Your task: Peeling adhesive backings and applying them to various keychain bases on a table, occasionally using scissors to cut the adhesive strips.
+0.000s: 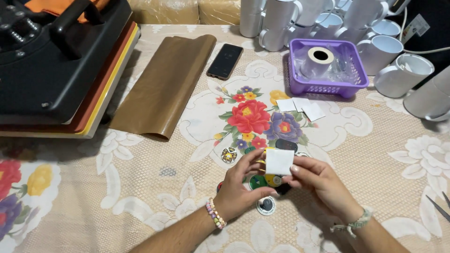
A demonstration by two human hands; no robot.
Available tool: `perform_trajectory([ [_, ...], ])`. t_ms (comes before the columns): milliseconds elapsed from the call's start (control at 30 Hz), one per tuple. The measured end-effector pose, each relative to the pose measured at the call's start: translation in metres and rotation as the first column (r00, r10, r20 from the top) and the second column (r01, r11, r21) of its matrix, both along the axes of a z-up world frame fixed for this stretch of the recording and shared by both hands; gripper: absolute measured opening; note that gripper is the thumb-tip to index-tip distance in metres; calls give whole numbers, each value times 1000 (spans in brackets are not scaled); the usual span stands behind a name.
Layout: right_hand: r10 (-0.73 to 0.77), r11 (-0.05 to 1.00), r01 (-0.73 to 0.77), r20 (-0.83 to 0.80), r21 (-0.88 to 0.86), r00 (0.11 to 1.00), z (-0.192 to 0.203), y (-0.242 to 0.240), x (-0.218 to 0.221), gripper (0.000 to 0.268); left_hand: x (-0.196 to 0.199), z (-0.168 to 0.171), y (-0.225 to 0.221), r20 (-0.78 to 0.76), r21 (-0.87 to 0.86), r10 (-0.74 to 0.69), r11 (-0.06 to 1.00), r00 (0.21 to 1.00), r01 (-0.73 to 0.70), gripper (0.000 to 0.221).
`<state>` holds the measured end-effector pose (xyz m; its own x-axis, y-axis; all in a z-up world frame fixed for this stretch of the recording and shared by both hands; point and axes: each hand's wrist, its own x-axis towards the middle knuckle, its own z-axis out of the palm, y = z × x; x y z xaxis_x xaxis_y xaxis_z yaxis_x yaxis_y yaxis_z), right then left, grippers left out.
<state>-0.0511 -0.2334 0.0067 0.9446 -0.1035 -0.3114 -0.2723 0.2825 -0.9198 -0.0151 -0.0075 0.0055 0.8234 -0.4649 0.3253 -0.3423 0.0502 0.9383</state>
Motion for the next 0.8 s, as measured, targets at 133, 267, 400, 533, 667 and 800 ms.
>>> perform_trajectory([
  [133,71,996,-73,27,45,997,-4,15,-16,46,-4,1,2,-4,-4,-1,1000,1000,1,74],
  [267,44,999,-45,92,12,995,-8,16,-19,40,-3,-4,3,-11,5,23,1000,1000,-23,65],
  [400,-43,999,46,153,-13,987,-16,16,-21,29,-3,-8,4,-17,-16,21,1000,1000,-21,64],
  [533,-62,987,90,204,-134,977,-12,19,-24,24,-1,-13,4,22,18,44,999,999,-45,62],
  [667,18,931,170,507,-322,862,-2,23,-28,16,-2,-3,-2,-275,-154,-12,988,961,-32,87],
  [800,486,517,545,750,-661,449,12,19,-36,14,3,-5,0,-455,-443,-345,888,821,128,90],
])
